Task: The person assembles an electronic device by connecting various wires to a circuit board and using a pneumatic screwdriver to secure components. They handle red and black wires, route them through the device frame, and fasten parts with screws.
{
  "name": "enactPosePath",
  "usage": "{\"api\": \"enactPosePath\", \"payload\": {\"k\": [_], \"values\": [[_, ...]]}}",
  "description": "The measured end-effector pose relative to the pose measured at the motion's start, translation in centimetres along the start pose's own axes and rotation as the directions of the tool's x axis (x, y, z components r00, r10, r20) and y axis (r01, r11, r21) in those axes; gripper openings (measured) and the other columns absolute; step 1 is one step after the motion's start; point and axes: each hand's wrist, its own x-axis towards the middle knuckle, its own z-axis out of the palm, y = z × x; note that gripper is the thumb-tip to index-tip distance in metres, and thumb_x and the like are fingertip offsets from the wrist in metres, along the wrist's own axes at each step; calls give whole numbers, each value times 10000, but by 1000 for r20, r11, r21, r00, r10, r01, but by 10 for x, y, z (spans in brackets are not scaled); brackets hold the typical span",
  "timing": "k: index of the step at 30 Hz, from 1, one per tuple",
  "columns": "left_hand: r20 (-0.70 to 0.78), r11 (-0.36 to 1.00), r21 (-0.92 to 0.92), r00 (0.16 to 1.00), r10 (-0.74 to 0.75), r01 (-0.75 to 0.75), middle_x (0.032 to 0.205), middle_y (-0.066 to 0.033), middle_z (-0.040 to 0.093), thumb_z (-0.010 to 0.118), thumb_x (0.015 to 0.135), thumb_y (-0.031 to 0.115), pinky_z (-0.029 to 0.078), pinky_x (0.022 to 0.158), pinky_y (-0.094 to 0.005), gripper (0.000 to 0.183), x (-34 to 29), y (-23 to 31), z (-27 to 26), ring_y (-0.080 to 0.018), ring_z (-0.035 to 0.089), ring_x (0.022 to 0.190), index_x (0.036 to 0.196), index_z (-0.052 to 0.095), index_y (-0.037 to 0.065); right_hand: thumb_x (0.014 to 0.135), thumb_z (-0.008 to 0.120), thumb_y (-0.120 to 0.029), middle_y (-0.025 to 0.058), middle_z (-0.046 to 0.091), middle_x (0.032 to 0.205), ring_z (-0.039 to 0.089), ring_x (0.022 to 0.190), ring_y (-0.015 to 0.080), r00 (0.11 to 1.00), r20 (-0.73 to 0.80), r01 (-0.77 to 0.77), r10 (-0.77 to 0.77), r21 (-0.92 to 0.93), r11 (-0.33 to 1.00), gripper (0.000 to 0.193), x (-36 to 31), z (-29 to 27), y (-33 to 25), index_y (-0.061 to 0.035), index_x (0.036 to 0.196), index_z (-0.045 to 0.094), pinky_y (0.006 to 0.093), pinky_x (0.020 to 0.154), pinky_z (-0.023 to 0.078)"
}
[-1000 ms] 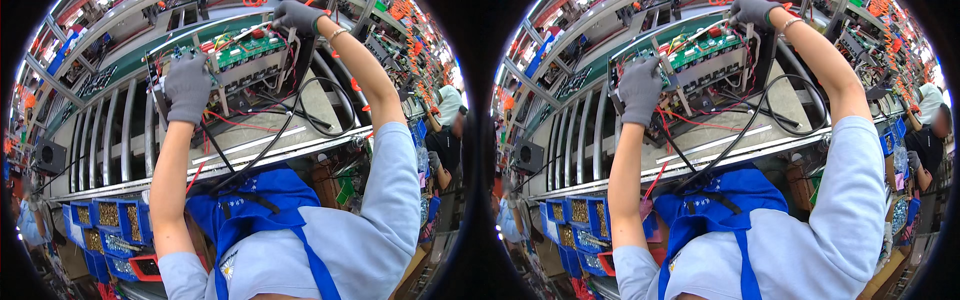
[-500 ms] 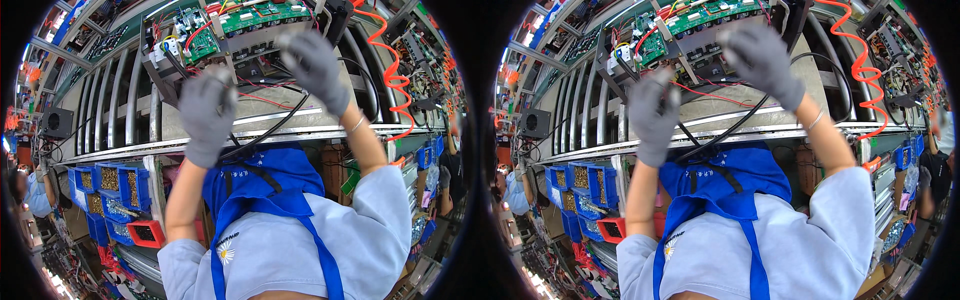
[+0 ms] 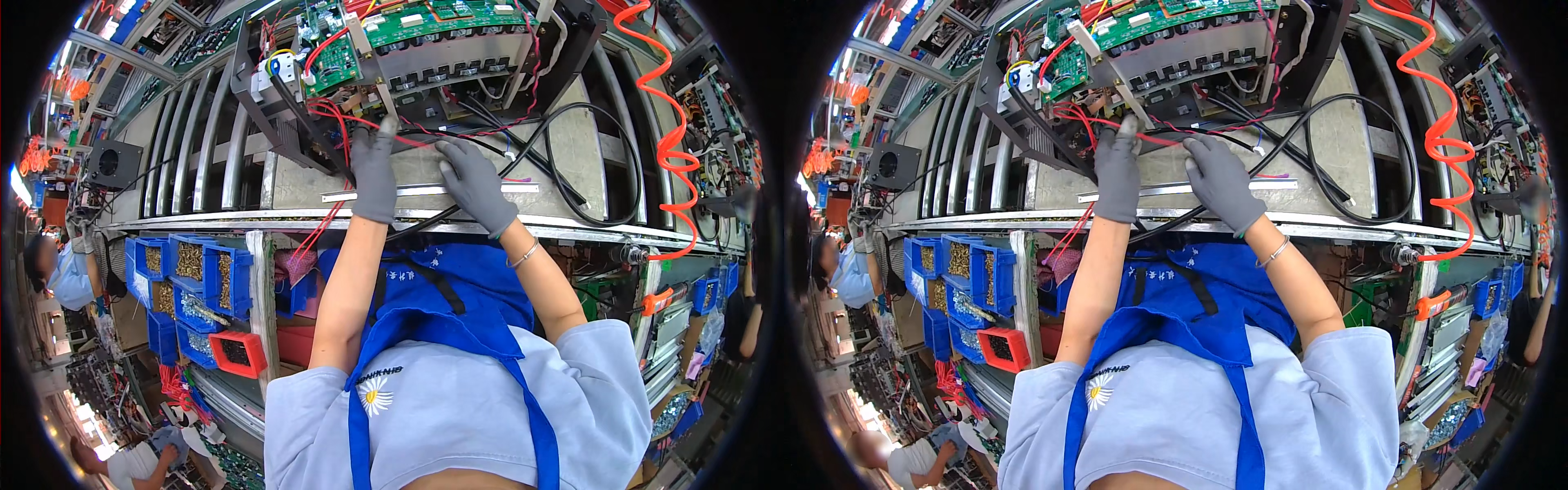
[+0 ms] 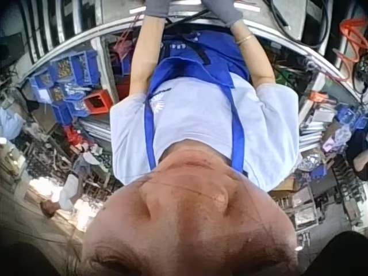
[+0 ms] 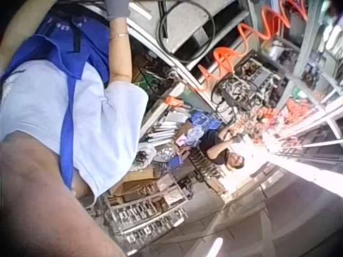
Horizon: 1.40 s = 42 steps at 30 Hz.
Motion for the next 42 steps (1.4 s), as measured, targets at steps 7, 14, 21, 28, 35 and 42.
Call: {"api": "enactPosePath", "payload": {"k": [7,14,21,28,35,42], "values": [[2,994,-22,995,-105,105,659,47,378,528,997,237,506,770,-293,404,-55,45,-4,-62,383,599,1253,551,-75,898,551,-205,147,631,1106,598,1024,359,995,-23,97,-98,-14,995,294,14,8,6,-47,1130,637,458,872,485],[110,961,268,989,-102,69,758,-22,568,504,1003,178,463,721,-242,376,-113,101,-3,-87,536,708,1297,535,-53,913,546,-216,196,561,1263,553,1121,389,979,141,129,-148,140,982,407,-1,4,-23,-67,1292,541,457,924,468],[121,887,445,973,-195,122,1067,-156,663,567,966,133,472,908,-289,465,-133,93,-19,-166,618,1010,1388,458,-30,869,595,-115,179,555,1308,555,1176,368,980,-47,198,-192,176,964,403,7,8,-29,-63,1267,558,435,969,468],[316,499,718,866,387,-485,1187,-146,639,665,853,69,460,948,-350,427,-119,101,1,-242,617,1085,1265,570,6,841,616,24,119,688,1082,671,987,250,802,-591,186,-85,111,976,243,16,-80,-5,-32,1069,681,302,825,538],[630,317,552,635,448,-771,1166,-160,637,611,897,374,445,971,-405,454,-23,11,91,-349,584,1119,1223,608,57,863,620,-99,117,673,1076,595,1041,319,926,-375,-116,31,-207,971,226,-22,-95,58,-94,1078,693,407,913,478],[577,658,553,804,140,-511,944,-215,669,542,946,459,494,754,-408,490,-23,-11,98,-343,651,878,1229,609,64,824,657,-174,49,669,1018,576,1067,255,974,-225,-74,-10,-361,929,272,-8,-75,76,-157,1094,679,451,977,368]]}}
